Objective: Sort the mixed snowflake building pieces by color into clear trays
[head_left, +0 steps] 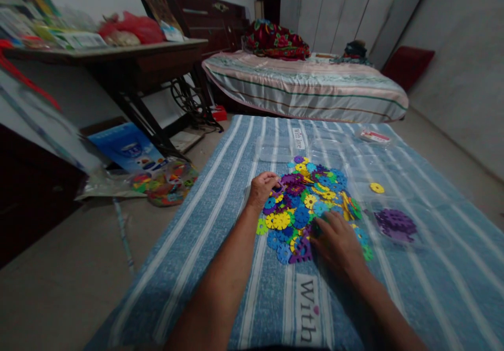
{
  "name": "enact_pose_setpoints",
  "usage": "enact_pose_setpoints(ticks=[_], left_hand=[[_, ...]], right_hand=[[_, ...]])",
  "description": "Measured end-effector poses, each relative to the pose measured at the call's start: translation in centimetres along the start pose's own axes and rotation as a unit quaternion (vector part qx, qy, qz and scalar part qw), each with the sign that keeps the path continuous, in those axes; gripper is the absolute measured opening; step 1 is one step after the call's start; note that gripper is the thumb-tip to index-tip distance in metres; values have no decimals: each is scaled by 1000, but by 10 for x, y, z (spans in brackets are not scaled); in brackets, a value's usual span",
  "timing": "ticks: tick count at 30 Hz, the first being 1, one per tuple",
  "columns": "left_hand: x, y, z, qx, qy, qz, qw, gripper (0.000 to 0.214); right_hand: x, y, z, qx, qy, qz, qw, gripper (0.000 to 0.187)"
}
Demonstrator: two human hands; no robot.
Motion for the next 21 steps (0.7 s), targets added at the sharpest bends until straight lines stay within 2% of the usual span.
enact_pose_setpoints(ticks=[6,21], left_hand=[[-1,-1,-2,3,3,-11,1000,26],[6,-2,0,19,5,0,1000,27]], right_hand=[[-11,-9,-3,-20,-44,-10,999,30],[-26,-2,-10,-53,-54,18,997,22]])
Point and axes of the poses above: each hand's wrist, its own z-axis towards the middle knuckle, its own y-axis out of the back of the hand, x = y × z, the point moved 5 cm from there along z, towards the middle knuckle, and after that the axes turned 15 degrees about z, right-handed, at the moved point
